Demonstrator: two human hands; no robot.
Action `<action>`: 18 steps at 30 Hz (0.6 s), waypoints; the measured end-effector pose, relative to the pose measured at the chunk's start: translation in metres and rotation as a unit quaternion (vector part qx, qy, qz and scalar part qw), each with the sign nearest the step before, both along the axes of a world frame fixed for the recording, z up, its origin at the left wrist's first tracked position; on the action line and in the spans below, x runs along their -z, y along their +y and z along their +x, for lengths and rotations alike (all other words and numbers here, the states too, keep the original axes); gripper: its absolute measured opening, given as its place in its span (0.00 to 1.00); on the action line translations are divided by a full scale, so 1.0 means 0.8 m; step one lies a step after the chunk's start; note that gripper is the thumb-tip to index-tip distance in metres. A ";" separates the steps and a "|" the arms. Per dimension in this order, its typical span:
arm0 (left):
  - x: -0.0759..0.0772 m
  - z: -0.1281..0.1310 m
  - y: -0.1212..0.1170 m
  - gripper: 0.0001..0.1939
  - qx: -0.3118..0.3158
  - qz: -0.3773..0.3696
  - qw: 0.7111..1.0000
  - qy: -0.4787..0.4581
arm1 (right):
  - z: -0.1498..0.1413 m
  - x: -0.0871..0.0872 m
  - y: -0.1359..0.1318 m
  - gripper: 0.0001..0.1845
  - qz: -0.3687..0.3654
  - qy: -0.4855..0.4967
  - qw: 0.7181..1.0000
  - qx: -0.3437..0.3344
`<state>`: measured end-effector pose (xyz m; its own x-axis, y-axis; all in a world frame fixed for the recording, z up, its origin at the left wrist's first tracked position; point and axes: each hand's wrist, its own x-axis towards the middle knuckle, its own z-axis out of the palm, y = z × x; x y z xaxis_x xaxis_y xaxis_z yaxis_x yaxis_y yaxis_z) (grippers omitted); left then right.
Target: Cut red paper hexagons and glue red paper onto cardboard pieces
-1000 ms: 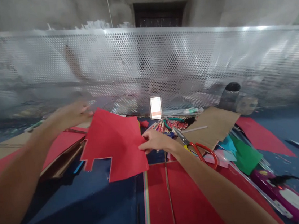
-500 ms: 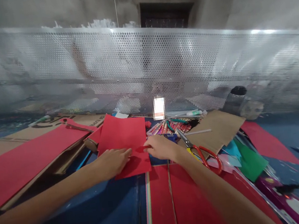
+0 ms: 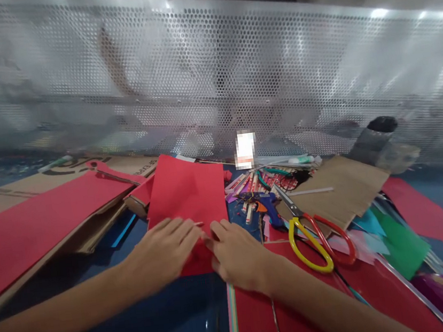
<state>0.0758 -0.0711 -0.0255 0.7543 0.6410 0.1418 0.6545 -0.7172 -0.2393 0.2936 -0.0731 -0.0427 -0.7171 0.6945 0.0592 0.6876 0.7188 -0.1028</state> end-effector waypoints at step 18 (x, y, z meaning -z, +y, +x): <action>0.065 0.012 -0.106 0.22 0.018 0.156 0.988 0.016 | 0.027 -0.017 0.049 0.18 -0.127 0.125 0.975 -0.137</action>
